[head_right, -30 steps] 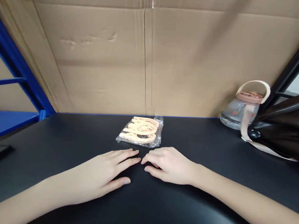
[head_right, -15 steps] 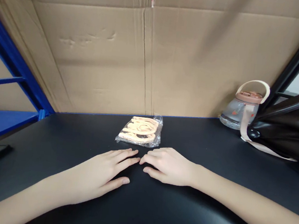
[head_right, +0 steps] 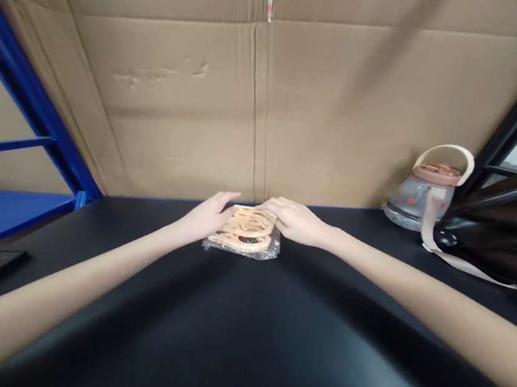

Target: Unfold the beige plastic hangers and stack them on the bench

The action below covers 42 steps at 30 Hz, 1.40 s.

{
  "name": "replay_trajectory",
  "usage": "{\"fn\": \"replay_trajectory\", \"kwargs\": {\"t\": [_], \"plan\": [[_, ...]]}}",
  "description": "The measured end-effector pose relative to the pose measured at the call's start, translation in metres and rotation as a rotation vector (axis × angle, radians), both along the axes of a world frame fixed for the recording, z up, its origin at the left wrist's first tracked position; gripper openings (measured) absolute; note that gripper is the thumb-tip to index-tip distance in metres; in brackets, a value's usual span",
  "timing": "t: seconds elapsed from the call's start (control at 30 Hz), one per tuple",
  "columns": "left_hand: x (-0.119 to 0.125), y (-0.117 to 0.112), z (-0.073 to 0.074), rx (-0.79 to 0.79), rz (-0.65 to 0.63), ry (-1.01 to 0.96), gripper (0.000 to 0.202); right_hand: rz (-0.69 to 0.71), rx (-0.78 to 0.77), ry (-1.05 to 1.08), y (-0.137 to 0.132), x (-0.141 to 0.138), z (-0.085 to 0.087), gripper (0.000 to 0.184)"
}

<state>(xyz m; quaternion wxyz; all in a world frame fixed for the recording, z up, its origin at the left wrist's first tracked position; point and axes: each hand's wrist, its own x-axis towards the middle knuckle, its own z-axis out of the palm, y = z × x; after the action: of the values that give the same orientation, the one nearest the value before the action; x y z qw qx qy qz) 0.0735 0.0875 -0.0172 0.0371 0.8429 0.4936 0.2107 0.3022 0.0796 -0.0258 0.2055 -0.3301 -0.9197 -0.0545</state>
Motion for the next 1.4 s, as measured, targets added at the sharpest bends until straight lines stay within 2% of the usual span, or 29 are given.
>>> {"fn": "replay_trajectory", "kwargs": {"t": [0.07, 0.13, 0.2, 0.3, 0.4, 0.5, 0.57, 0.6, 0.67, 0.73, 0.77, 0.8, 0.87, 0.93, 1.0, 1.07, 1.2, 1.3, 1.4], "plan": [[0.013, 0.022, -0.015, -0.059, 0.013, 0.017, 0.049, 0.002, 0.036, -0.152, 0.021, 0.0, 0.0, 0.034], [0.02, 0.034, -0.03, -0.09, -0.037, 0.051, 0.05, -0.018, 0.082, -0.233, 0.03, 0.0, -0.003, 0.025], [0.021, 0.036, -0.041, -0.105, -0.092, 0.088, 0.048, -0.034, 0.117, -0.254, 0.029, 0.0, -0.004, 0.019], [0.009, 0.031, -0.045, -0.117, -0.15, 0.13, 0.046, -0.02, 0.147, -0.246, 0.014, 0.001, -0.002, 0.02], [-0.01, 0.02, -0.041, -0.127, -0.192, 0.155, 0.046, 0.014, 0.134, -0.124, -0.004, 0.008, 0.001, 0.019], [-0.027, 0.003, -0.038, -0.133, -0.194, 0.157, 0.048, -0.001, 0.063, 0.027, -0.014, 0.023, -0.003, 0.015], [-0.037, -0.007, -0.035, -0.151, -0.115, 0.084, 0.053, -0.023, 0.026, 0.027, -0.018, 0.034, -0.009, 0.014], [-0.042, -0.012, -0.033, -0.187, -0.032, -0.007, 0.058, -0.029, 0.025, 0.009, -0.02, 0.037, -0.012, 0.014], [-0.052, -0.019, -0.026, -0.297, 0.144, -0.196, 0.07, -0.041, 0.054, 0.008, -0.027, 0.039, -0.015, 0.017], [-0.063, -0.023, -0.014, -0.443, 0.237, -0.326, 0.072, -0.041, 0.089, 0.09, -0.038, 0.032, -0.013, 0.021], [-0.068, -0.025, -0.007, -0.523, 0.241, -0.376, 0.069, -0.027, 0.093, 0.153, -0.045, 0.026, -0.01, 0.022], [-0.072, -0.027, 0.0, -0.658, 0.242, -0.509, 0.064, 0.001, 0.065, 0.203, -0.051, 0.019, -0.006, 0.022], [-0.077, -0.029, 0.011, -0.849, 0.295, -0.726, 0.053, 0.058, -0.049, 0.213, -0.062, 0.007, 0.0, 0.02], [-0.078, -0.028, 0.018, -0.953, 0.365, -0.859, 0.041, 0.045, -0.159, 0.131, -0.067, -0.002, 0.002, 0.021], [-0.075, -0.024, 0.019, -0.986, 0.397, -0.895, 0.029, -0.007, -0.244, 0.036, -0.068, -0.004, -0.002, 0.025], [-0.069, -0.018, 0.016, -0.982, 0.379, -0.887, 0.023, -0.043, -0.307, 0.001, -0.067, -0.001, -0.008, 0.026], [-0.047, -0.009, 0.01, -0.883, 0.259, -0.833, 0.019, -0.043, -0.386, 0.06, -0.069, 0.009, -0.02, 0.025], [-0.028, -0.008, 0.011, -0.697, 0.197, -0.771, 0.015, -0.059, -0.391, 0.08, -0.073, 0.014, -0.025, 0.029], [-0.012, -0.006, 0.019, -0.419, 0.176, -0.656, 0.02, -0.103, -0.345, 0.051, -0.077, 0.016, -0.029, 0.031]]}}
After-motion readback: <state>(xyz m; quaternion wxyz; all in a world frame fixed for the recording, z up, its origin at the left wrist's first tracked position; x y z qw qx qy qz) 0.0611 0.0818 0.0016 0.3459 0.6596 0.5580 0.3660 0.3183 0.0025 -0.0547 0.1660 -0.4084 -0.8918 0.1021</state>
